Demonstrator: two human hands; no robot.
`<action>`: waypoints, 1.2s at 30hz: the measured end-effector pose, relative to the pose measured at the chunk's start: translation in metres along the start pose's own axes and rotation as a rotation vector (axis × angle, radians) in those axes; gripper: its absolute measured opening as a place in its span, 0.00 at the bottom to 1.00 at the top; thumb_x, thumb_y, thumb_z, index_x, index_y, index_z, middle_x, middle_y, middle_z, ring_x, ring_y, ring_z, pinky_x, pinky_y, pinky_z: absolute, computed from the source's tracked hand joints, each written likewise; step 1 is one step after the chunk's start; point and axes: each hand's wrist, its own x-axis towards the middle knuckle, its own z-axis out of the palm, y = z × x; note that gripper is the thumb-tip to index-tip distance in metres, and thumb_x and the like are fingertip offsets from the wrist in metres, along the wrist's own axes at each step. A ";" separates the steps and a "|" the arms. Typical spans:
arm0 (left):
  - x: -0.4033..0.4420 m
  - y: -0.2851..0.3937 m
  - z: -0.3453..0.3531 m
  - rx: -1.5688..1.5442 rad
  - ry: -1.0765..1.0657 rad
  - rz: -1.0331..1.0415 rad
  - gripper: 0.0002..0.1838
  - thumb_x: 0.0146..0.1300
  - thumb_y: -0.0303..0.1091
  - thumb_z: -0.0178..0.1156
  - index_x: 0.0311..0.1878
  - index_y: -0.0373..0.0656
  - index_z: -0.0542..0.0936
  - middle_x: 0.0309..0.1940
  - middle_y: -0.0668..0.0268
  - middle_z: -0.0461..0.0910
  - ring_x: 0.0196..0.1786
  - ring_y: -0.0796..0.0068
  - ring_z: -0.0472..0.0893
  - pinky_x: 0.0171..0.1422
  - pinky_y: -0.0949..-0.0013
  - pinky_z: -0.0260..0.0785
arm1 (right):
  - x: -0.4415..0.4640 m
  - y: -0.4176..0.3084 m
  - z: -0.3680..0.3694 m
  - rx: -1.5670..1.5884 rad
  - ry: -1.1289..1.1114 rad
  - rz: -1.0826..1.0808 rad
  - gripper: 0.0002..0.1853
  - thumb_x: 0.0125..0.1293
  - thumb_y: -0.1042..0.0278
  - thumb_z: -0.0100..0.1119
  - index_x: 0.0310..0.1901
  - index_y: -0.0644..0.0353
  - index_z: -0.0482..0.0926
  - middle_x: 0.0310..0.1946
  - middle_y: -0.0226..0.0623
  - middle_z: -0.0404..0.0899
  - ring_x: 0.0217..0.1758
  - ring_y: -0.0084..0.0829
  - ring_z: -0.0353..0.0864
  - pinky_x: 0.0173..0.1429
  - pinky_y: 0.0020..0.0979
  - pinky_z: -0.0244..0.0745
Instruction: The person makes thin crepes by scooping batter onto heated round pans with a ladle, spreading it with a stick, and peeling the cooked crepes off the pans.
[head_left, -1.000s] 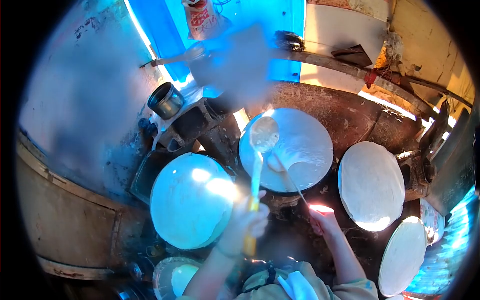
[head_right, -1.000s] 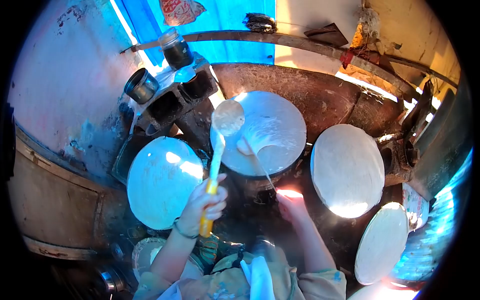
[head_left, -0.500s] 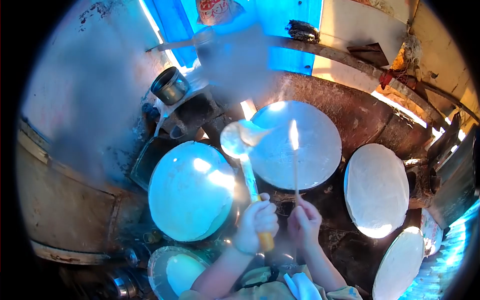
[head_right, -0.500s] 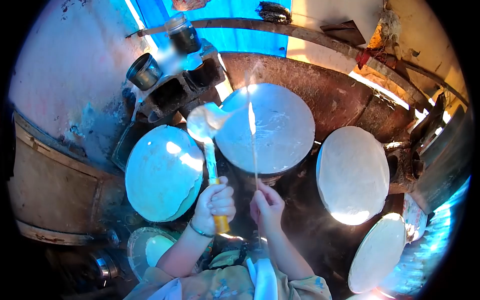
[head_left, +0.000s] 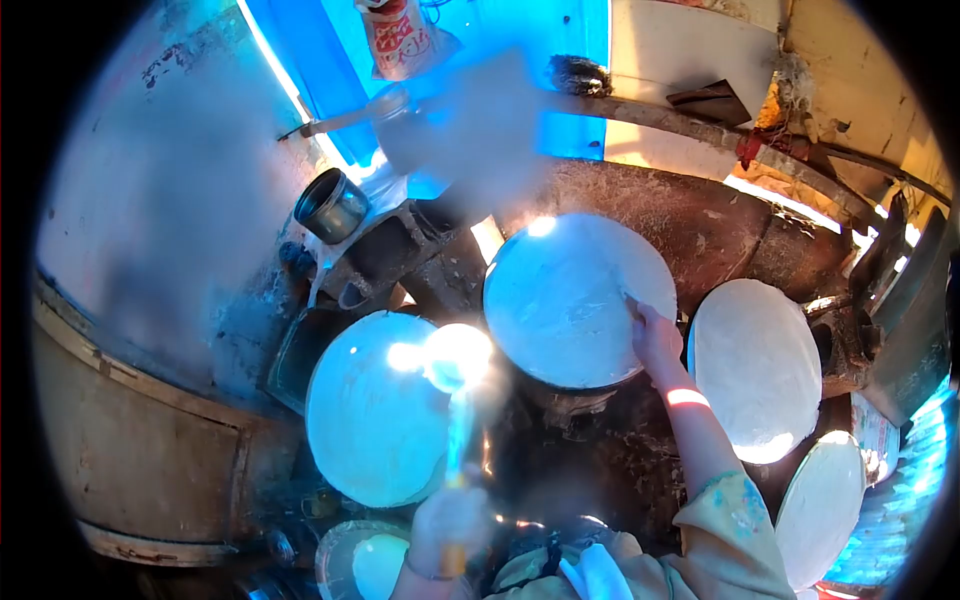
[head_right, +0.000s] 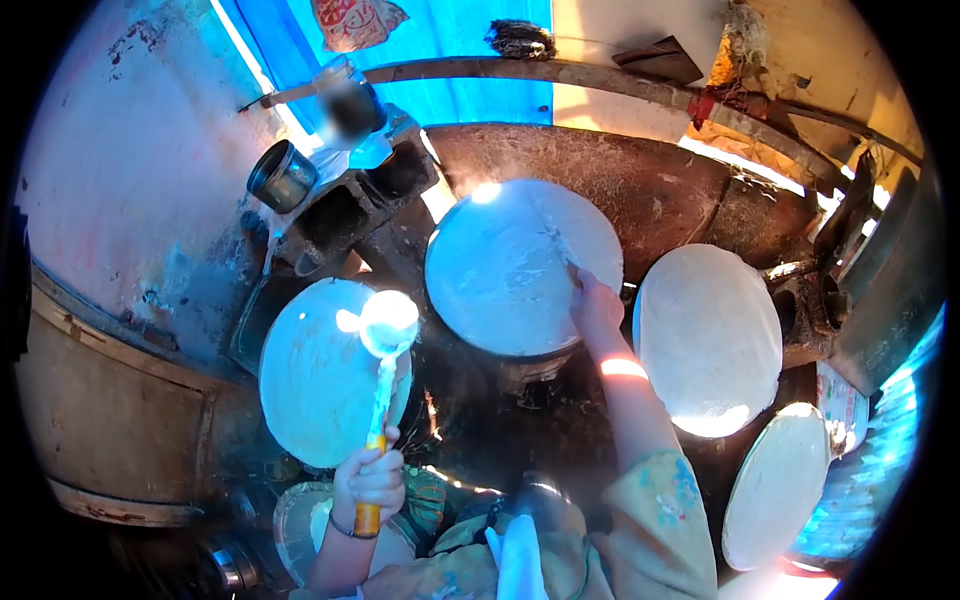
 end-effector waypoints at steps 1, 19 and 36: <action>-0.012 0.002 -0.002 0.117 0.029 0.030 0.15 0.64 0.24 0.42 0.54 0.37 0.66 0.18 0.72 0.61 0.12 0.93 0.64 0.13 0.88 0.59 | 0.014 0.003 -0.002 0.000 0.014 0.046 0.11 0.59 0.63 0.52 0.42 0.54 0.78 0.32 0.52 0.79 0.38 0.50 0.79 0.42 0.44 0.74; -0.127 0.032 -0.021 0.097 -0.078 0.283 0.17 0.66 0.28 0.40 0.57 0.39 0.62 0.18 0.73 0.60 0.14 0.93 0.63 0.15 0.88 0.59 | -0.160 0.042 -0.025 -0.178 -0.031 0.024 0.18 0.57 0.70 0.59 0.51 0.57 0.76 0.34 0.43 0.80 0.36 0.42 0.81 0.39 0.36 0.75; -0.089 0.063 -0.025 0.395 -0.069 -0.019 0.16 0.69 0.28 0.39 0.57 0.40 0.67 0.19 0.73 0.58 0.14 0.92 0.60 0.16 0.87 0.56 | -0.194 -0.033 0.005 0.961 0.025 0.523 0.14 0.62 0.67 0.57 0.48 0.61 0.76 0.15 0.22 0.68 0.10 0.13 0.60 0.12 0.19 0.52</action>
